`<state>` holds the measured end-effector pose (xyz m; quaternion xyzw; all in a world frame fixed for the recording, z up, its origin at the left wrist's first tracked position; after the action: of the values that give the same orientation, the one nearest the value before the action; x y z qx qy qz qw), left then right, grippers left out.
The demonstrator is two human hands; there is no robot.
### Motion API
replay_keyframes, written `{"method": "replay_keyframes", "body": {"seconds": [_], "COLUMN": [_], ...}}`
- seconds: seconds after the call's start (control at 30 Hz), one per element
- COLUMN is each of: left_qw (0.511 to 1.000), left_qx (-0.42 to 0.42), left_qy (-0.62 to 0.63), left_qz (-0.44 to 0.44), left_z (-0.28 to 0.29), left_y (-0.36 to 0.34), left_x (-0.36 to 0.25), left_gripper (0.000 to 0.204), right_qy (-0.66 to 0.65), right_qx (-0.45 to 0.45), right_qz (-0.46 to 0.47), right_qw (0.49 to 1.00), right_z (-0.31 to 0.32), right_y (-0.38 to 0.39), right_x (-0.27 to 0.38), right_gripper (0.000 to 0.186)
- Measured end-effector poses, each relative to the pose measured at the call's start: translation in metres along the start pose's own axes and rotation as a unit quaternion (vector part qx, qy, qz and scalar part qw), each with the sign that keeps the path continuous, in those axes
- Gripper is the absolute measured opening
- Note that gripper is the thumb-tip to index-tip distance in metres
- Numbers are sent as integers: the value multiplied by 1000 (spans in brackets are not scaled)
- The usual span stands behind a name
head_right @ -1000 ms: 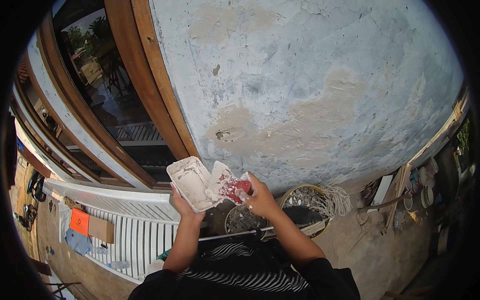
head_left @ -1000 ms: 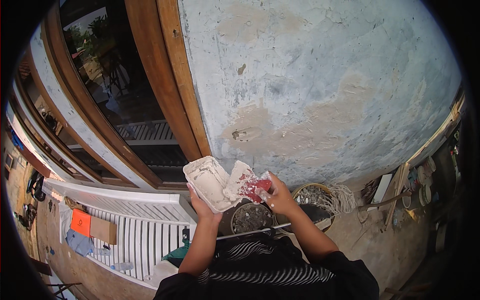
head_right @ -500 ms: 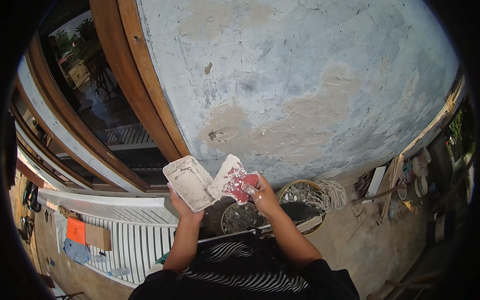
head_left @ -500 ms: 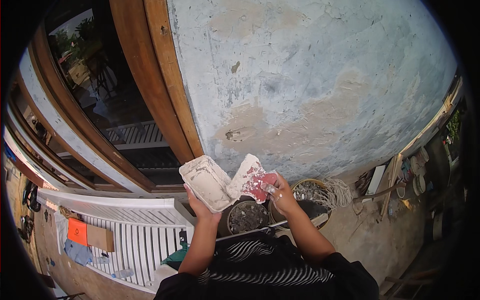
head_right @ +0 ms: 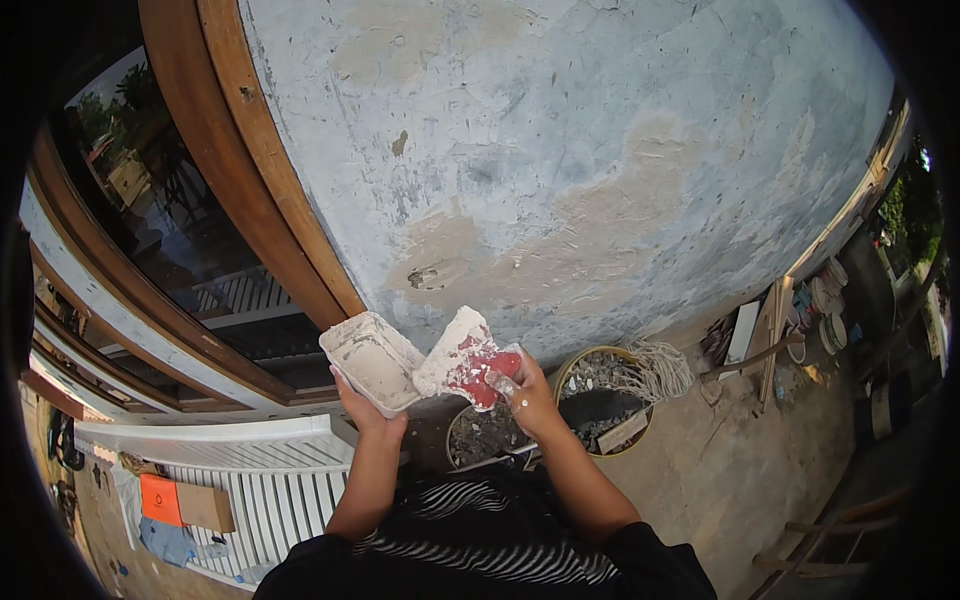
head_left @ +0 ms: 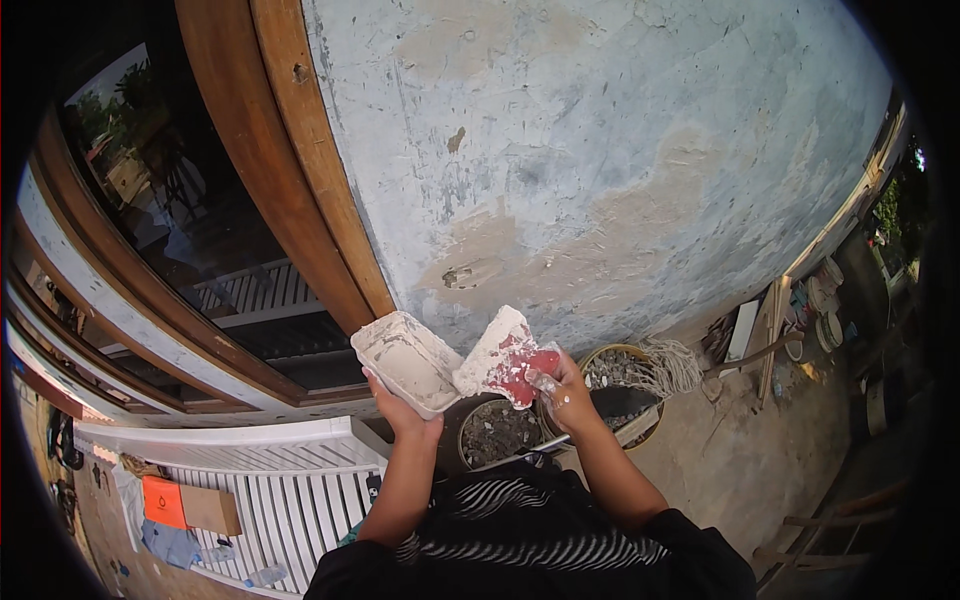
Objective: Applying patching compound to a damaged area on an exterior wall using a putty knife.
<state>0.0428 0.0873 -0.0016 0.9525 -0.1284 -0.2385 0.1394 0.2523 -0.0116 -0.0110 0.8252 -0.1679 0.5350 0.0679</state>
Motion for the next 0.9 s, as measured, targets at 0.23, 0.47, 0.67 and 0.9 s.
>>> {"method": "replay_keyframes", "body": {"seconds": [0.23,0.47,0.67,0.9], "left_qw": [998,995,997,998], "left_qx": [18,9,3,24], "left_qy": [-14,-10,-14,7], "left_qz": [61,94,69,54], "left_z": [4,7,6,4], "left_y": [-8,-14,-11,-6], "left_x": [-1,7,14,16], "left_gripper": [61,60,61,61], "right_qy": [240,123,-154,-325], "right_qx": [-12,-25,-88,-52], "right_qz": [121,100,-60,-143], "right_qw": [963,987,982,933], "right_z": [-18,-32,-16,-12], "right_y": [14,21,17,6], "right_x": [20,22,-4,-12], "right_gripper": [33,29,34,31]}}
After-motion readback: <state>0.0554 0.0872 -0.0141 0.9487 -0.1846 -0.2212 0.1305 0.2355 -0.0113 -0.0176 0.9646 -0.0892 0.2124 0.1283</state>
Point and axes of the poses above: each hand's wrist, its own y-axis away from the middle knuckle, its own z-axis out of the back of the hand, x = y × z, the point moved 4 cm from there along -y, towards the middle knuckle, and after that the axes turned 7 degrees about z, right-handed, at the moved point
